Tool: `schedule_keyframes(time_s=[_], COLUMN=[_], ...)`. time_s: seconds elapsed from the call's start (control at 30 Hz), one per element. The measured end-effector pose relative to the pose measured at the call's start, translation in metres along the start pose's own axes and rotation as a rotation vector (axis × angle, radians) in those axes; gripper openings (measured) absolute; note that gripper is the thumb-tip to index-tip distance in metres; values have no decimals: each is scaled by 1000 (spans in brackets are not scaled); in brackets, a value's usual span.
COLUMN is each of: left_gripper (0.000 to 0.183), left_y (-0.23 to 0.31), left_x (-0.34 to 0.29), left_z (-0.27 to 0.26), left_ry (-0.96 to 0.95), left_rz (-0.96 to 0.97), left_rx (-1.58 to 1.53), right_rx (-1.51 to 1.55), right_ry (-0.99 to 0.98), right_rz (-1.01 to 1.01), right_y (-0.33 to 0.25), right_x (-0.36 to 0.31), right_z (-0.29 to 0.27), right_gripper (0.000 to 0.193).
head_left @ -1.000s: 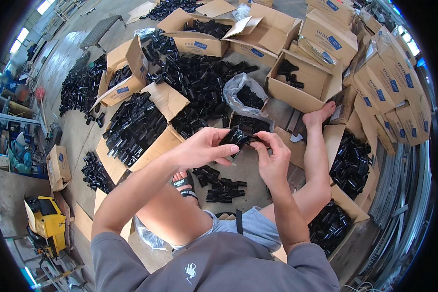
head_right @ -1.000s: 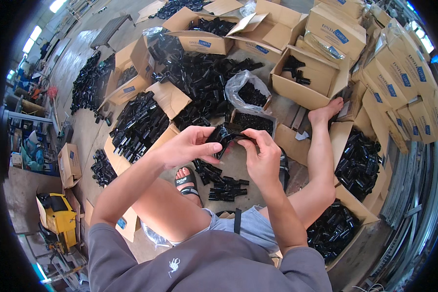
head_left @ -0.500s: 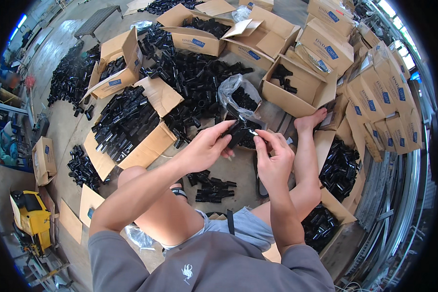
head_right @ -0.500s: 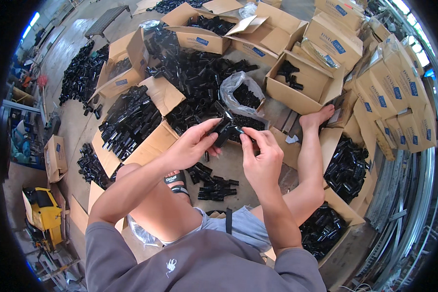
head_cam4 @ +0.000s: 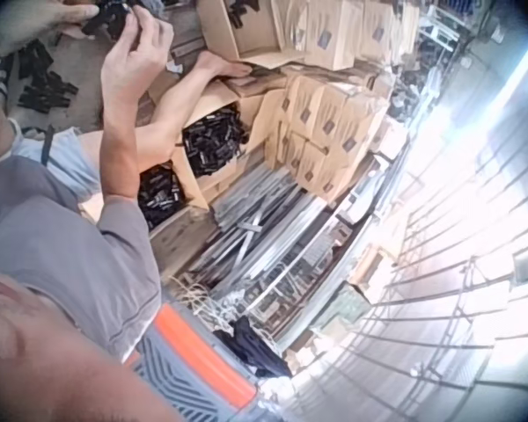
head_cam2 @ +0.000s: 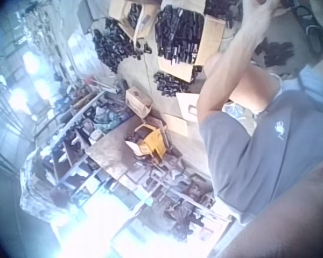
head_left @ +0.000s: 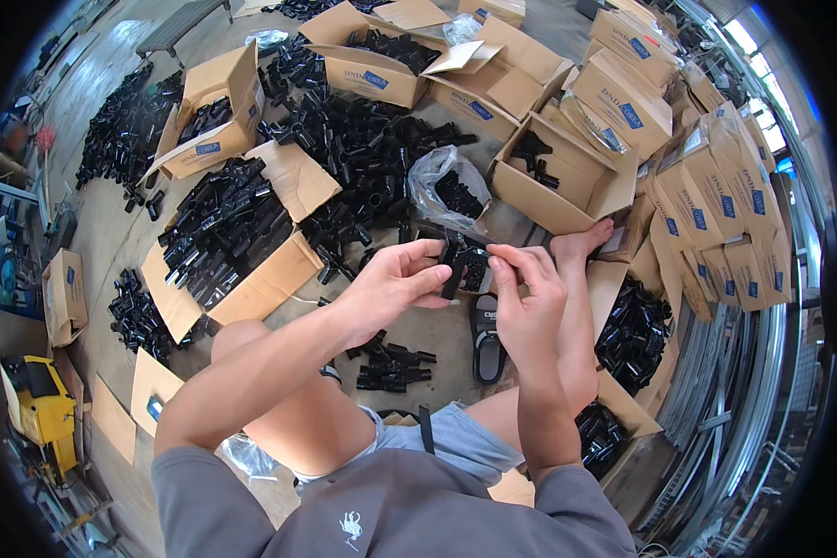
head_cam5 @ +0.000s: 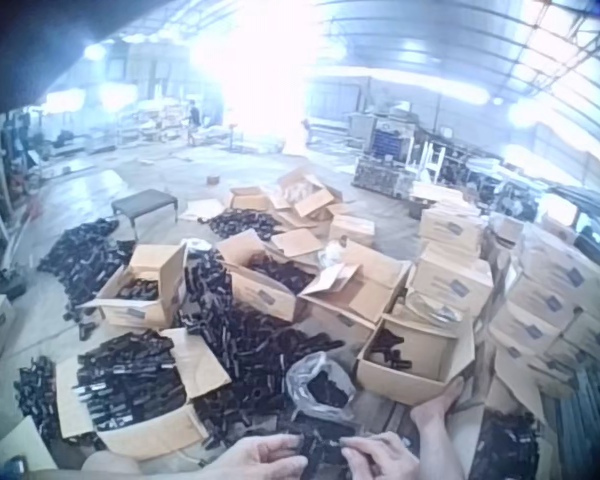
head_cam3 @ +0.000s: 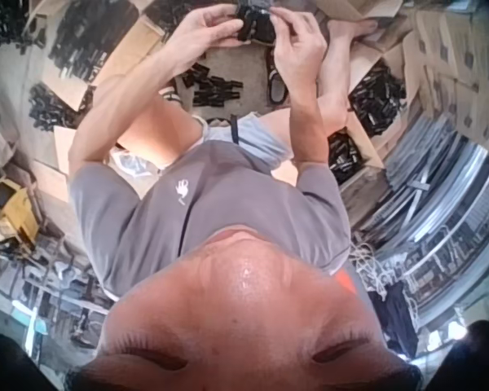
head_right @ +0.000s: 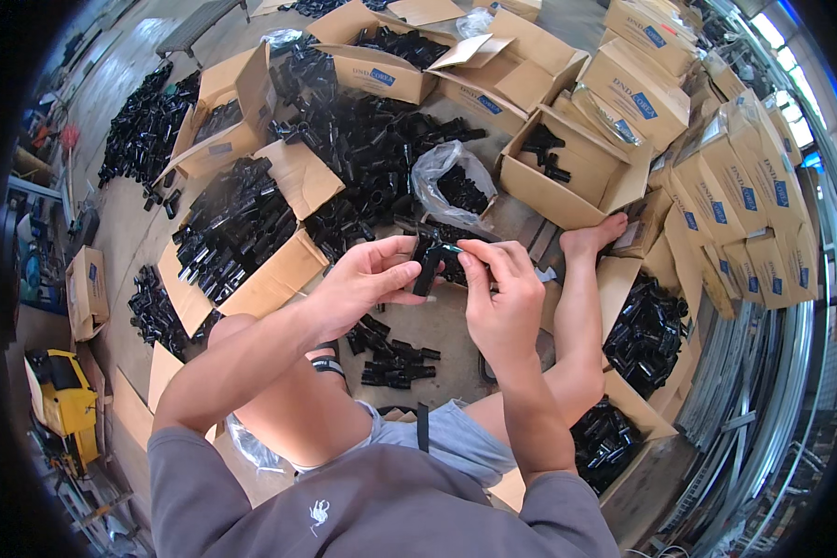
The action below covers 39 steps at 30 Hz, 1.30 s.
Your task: The person assembles small black metal components by hand while sitting on the floor, taking pieces from a large pile and small fasteners from a container.
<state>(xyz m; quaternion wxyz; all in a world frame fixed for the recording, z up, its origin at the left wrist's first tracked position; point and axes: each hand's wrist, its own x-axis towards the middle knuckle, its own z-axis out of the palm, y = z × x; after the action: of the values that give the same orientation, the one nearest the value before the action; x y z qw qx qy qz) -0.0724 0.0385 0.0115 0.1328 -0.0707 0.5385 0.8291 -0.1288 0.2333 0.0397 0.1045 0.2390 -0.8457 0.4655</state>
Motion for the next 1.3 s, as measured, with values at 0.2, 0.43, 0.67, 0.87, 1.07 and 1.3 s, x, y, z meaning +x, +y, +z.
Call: schedule_keyframes(time_s=[0.2, 0.43, 0.67, 0.87, 1.07, 1.3], left_gripper=[44, 43, 41, 38, 34, 64], left_y=[13, 7, 13, 24, 56, 53], left_x=[-2, 2, 4, 5, 21, 20], left_z=[-1, -6, -11, -26, -34, -51], left_ry=[16, 46, 81, 164, 365, 444], left_rz=[-99, -78, -196, -127, -7, -27], left_rx=[-115, -41, -112, -48, 80, 240], right_rx=[-29, -11, 34, 443, 42, -448], right_ry=[26, -8, 38, 95, 19, -585], right_rz=[-116, -118, -104, 67, 353, 474], right_y=[0, -2, 8, 31, 231, 249], right_x=[10, 18, 21, 34, 47, -17], right_z=[-2, 2, 14, 39, 137, 219], right_gripper=[9, 10, 8, 14, 17, 18])
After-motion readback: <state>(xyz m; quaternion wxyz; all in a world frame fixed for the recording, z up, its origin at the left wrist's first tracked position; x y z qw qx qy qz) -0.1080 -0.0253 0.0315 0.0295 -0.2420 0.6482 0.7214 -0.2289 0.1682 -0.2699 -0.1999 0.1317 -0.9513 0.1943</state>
